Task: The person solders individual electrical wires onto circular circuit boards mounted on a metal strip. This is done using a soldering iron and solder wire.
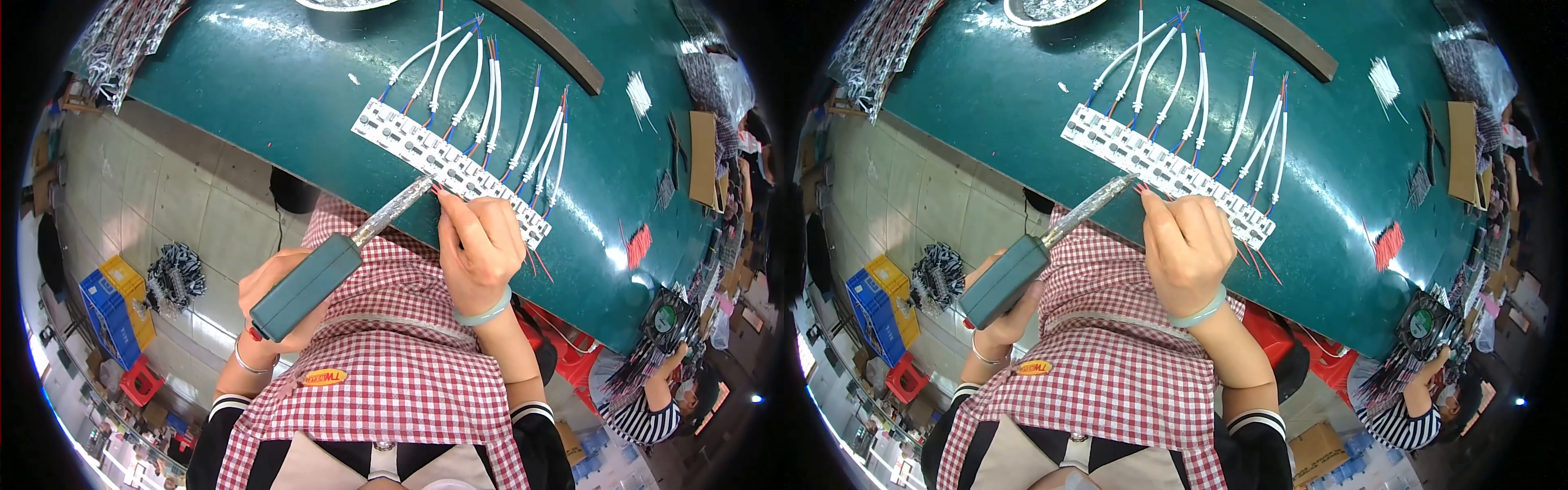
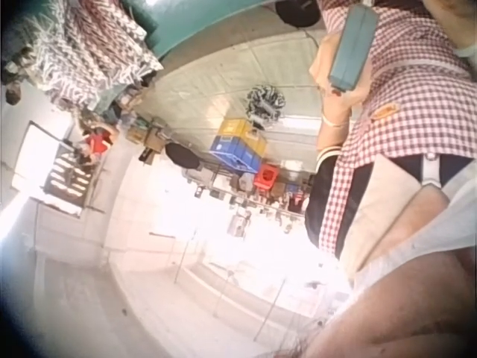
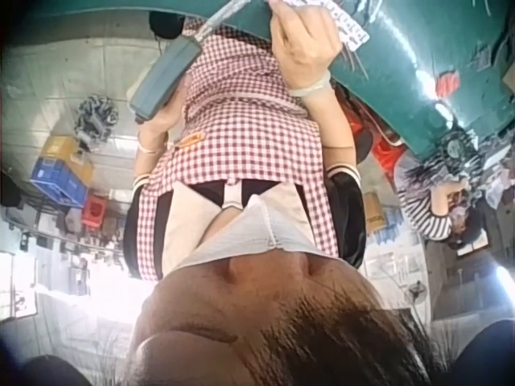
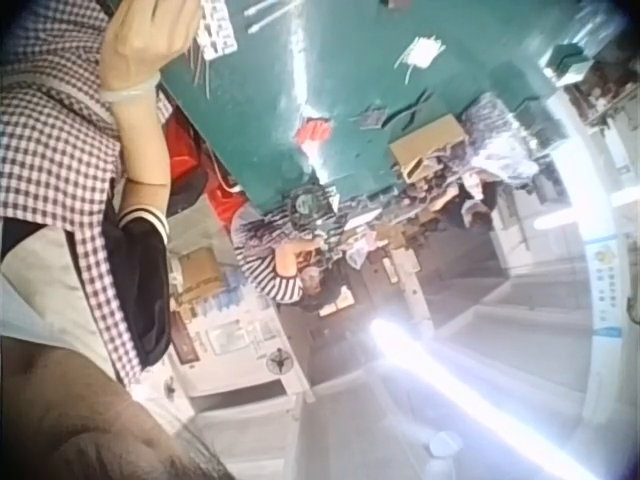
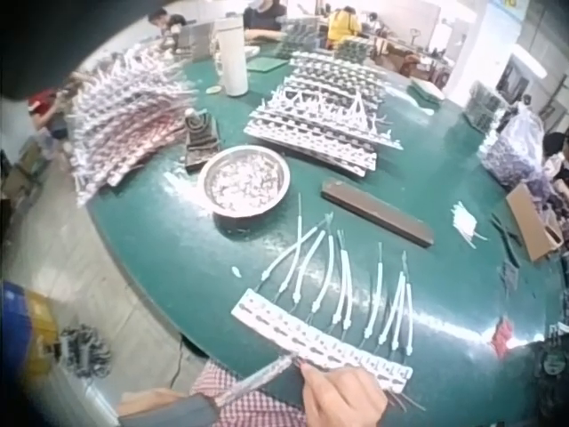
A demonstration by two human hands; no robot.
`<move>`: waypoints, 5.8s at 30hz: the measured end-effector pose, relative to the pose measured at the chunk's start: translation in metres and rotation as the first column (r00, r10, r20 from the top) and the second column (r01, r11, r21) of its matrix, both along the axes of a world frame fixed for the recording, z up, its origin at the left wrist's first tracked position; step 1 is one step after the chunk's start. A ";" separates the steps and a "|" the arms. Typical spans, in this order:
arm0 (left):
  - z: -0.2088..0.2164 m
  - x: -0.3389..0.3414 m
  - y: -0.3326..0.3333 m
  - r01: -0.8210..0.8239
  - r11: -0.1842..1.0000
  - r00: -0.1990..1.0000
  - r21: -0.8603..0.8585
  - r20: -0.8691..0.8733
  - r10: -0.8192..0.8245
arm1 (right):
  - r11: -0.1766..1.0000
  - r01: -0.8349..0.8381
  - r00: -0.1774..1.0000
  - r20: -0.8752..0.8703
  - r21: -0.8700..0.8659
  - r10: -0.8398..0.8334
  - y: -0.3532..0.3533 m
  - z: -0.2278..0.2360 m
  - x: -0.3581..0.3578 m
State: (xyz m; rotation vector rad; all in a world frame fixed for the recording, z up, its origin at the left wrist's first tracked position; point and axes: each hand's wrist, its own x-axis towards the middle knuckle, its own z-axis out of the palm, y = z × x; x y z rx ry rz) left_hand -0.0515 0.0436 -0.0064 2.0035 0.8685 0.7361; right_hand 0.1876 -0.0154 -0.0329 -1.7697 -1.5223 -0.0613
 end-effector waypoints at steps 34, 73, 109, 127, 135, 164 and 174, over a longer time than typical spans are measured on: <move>-0.002 -0.015 -0.004 -0.085 0.991 0.996 -0.099 -0.038 0.081 | 0.996 0.017 0.999 -0.027 -0.091 -0.020 -0.021 0.047 -0.003; 0.009 -0.010 0.008 -0.080 0.997 0.997 -0.007 -0.014 0.080 | 0.999 0.030 0.999 0.013 -0.039 -0.029 0.018 0.006 -0.011; -0.005 -0.018 0.015 -0.085 0.996 0.996 -0.040 -0.026 0.084 | 0.999 0.023 0.995 0.098 -0.033 -0.019 0.037 0.003 -0.024; -0.010 -0.033 0.005 -0.217 0.973 0.976 -0.083 -0.034 0.215 | 1.000 0.008 1.000 0.024 0.028 -0.008 0.045 0.016 -0.031; -0.012 -0.027 0.012 -0.201 0.980 0.980 -0.011 -0.002 0.201 | 1.000 -0.008 1.000 0.027 -0.001 0.008 0.057 -0.001 -0.032; 0.004 -0.045 0.003 -0.383 0.907 0.917 -0.173 0.044 0.396 | 0.997 0.068 0.989 0.132 -0.031 -0.064 0.061 0.000 -0.040; 0.155 -0.154 0.070 -0.492 0.645 0.870 0.585 0.311 0.382 | 0.998 0.055 0.996 0.068 -0.015 -0.054 0.058 -0.002 -0.038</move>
